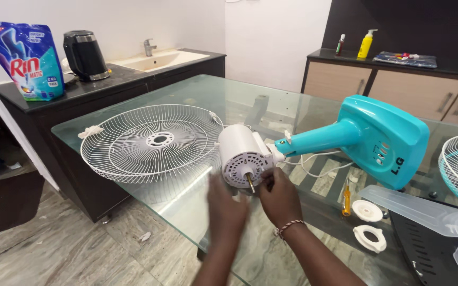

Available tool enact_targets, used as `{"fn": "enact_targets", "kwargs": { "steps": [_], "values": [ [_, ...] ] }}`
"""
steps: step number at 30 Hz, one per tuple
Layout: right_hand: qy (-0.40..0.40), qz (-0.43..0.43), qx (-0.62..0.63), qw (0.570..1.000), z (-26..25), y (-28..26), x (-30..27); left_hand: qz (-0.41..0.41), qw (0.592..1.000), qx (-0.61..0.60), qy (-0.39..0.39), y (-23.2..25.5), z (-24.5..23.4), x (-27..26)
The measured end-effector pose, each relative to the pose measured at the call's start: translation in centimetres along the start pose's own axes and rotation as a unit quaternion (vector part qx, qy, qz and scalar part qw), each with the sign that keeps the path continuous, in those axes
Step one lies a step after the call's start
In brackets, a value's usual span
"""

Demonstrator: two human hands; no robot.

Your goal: The person disassembles a small table fan on a glass table. They remove the front grille, unscrew the central hub to take off the fan blades, and then use a screwdriver to remove screws from the motor housing.

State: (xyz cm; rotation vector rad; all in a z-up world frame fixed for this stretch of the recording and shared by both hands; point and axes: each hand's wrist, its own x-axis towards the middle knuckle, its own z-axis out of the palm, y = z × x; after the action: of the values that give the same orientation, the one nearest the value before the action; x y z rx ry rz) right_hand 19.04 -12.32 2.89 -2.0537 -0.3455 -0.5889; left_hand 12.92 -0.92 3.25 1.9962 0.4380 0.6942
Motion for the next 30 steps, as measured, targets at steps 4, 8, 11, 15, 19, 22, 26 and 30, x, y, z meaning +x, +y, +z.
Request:
{"fn": "enact_targets", "kwargs": {
  "steps": [4, 8, 11, 15, 19, 22, 26, 30],
  "values": [
    [0.013, 0.044, 0.029, 0.999, -0.1, 0.8, 0.1, 0.167, 0.985, -0.005, 0.047, -0.4, 1.0, 0.2],
    [0.002, 0.038, 0.023, 0.999, -0.3, 0.4, 0.1, 0.145, 0.989, -0.022, 0.027, -0.9, 1.0, 0.5],
    [-0.011, 0.039, 0.01, 0.999, -0.6, -0.1, -0.4, 0.148, 0.989, -0.02, 0.02, -0.8, 0.6, -0.1],
    [-0.006, 0.034, -0.01, 0.999, -1.1, -0.4, -1.0, 0.139, 0.99, -0.005, 0.017, -0.3, 0.4, -0.1],
    [0.01, -0.028, -0.102, 0.994, -1.6, -0.1, -2.0, 0.134, 0.991, 0.007, 0.003, -0.2, 0.2, 0.1],
    [0.001, -0.061, -0.241, 0.969, -2.5, 0.5, -2.6, 0.154, 0.988, 0.019, 0.019, 0.0, 0.3, -0.1],
    [-0.004, -0.082, -0.402, 0.912, -4.5, 1.8, -3.4, 0.121, 0.992, 0.031, 0.009, 0.3, 0.0, -0.4],
    [-0.023, -0.096, -0.544, 0.833, -7.8, 3.2, -3.0, 0.099, 0.995, 0.032, -0.001, 0.7, -0.1, -0.6]
  ]
}}
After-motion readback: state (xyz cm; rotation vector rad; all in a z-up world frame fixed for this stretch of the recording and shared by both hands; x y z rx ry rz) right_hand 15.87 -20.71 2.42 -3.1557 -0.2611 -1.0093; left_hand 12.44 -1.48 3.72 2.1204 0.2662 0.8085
